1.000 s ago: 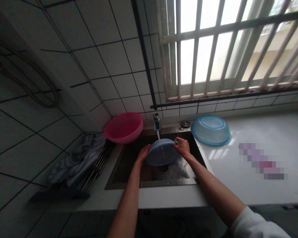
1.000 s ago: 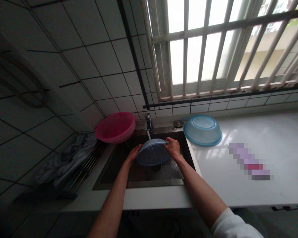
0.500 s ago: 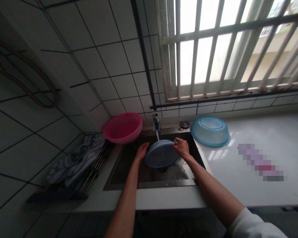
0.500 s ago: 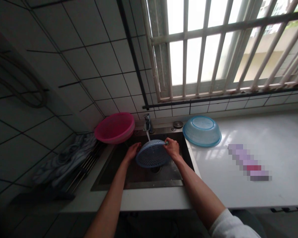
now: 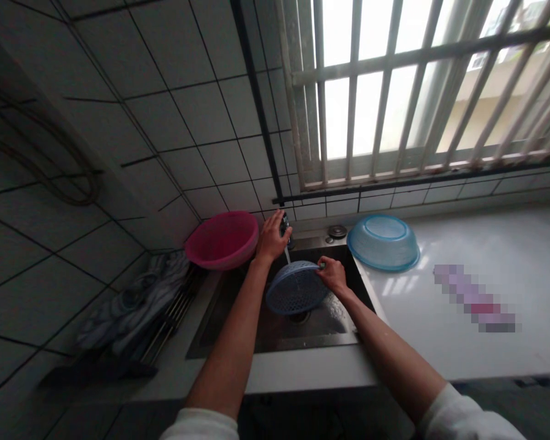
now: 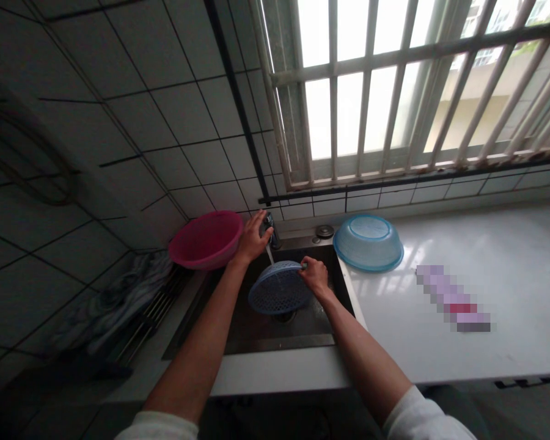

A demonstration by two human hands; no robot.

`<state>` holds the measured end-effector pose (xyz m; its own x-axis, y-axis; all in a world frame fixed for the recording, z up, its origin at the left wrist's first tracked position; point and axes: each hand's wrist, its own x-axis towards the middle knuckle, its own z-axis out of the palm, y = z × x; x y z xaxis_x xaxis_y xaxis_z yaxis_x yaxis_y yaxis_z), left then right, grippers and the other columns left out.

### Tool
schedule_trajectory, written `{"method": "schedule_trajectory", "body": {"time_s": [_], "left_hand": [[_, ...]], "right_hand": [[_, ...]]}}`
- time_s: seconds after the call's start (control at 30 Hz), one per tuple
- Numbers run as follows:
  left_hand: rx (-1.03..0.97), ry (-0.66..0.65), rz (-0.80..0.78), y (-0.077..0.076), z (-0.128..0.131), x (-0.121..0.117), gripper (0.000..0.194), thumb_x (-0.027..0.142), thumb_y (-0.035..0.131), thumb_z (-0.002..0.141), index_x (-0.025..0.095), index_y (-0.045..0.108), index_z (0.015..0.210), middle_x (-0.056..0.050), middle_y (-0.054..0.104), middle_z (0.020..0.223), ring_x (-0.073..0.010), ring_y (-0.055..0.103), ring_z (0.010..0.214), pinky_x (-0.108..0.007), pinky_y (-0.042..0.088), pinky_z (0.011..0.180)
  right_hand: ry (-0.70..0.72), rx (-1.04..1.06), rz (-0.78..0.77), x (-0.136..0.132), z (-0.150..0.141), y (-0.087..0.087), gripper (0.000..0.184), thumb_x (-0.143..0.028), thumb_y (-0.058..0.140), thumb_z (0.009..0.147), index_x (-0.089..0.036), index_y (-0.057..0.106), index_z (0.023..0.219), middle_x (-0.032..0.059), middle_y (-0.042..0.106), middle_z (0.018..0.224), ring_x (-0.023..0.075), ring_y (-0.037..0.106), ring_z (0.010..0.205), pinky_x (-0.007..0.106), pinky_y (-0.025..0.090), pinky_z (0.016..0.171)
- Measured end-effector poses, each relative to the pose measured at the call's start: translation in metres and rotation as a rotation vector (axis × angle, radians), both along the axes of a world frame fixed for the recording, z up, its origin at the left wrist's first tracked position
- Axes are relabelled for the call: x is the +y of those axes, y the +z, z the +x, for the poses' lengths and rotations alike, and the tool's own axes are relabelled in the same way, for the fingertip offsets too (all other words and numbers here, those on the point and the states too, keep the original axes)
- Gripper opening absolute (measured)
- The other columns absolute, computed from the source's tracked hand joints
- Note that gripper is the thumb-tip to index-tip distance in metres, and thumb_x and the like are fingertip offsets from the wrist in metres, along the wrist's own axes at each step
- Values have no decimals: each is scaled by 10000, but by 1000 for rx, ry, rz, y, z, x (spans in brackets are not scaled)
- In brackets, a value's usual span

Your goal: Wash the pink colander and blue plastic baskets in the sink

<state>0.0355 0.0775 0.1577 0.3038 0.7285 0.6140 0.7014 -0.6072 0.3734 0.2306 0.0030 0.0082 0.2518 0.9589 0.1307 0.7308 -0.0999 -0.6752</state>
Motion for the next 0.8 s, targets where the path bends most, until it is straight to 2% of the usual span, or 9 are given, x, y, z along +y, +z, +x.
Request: {"method": "schedule_trajectory", "body": {"time_s": [0.2,0.27,0.37,0.43,0.5,0.63,0.73,0.8], "left_hand": [[-4,7,-24,-8,0,3,489,349,561,983,168,602,1436,-129,609,1482,-264,528,1404,-434,354,1240],[-1,0,-43,-14,-2,-4,515,364,561,984,178,577,1464,-122,574,1527,-264,494,1440,-438,333,1254],[-11,-10,-47,-26,-7,-23,650,411,584,977,224,433,1580,-94,407,1664,-265,360,1541,-456,272,1286],[-54,22,-1,-40,-12,-39,680,454,579,982,232,399,1599,-95,380,1678,-272,324,1559,-466,237,1297],[-111,51,12,-58,-19,-55,713,498,625,954,243,419,1586,-109,417,1652,-286,358,1539,-461,247,1290],[-131,53,-198,-99,-35,-74,945,478,781,830,269,328,1633,-118,474,1613,-312,468,1466,-445,362,1224],[-176,157,-381,-120,-44,-71,873,305,745,836,310,360,1621,-76,661,1424,-291,654,1252,-427,472,1112],[-173,188,-439,-128,-48,-66,710,237,687,850,324,511,1532,-51,730,1305,-283,684,1193,-420,482,1088]], "right_hand": [[-5,6,0,1,-1,2,151,-314,755,812,-281,773,959,42,782,863,205,722,809,235,415,659],[-5,10,8,1,-1,1,146,-320,761,808,-281,772,948,39,781,853,209,727,814,237,409,649],[-7,18,5,2,0,0,153,-336,773,799,-283,773,942,38,782,850,212,732,814,237,407,640],[-10,26,0,3,1,-1,163,-337,780,790,-284,776,944,39,784,859,215,731,819,238,407,638],[-15,39,-4,4,2,0,167,-325,781,785,-283,780,946,41,786,865,217,729,822,239,406,638],[29,72,-8,2,1,2,158,-292,775,787,-270,782,944,44,787,870,207,723,812,232,415,652],[134,75,2,-1,-2,2,138,-279,772,802,-258,780,938,43,788,866,201,726,830,222,413,667],[204,72,-9,-4,-4,1,128,-284,775,812,-249,781,935,44,787,849,201,730,827,220,407,665]]}}
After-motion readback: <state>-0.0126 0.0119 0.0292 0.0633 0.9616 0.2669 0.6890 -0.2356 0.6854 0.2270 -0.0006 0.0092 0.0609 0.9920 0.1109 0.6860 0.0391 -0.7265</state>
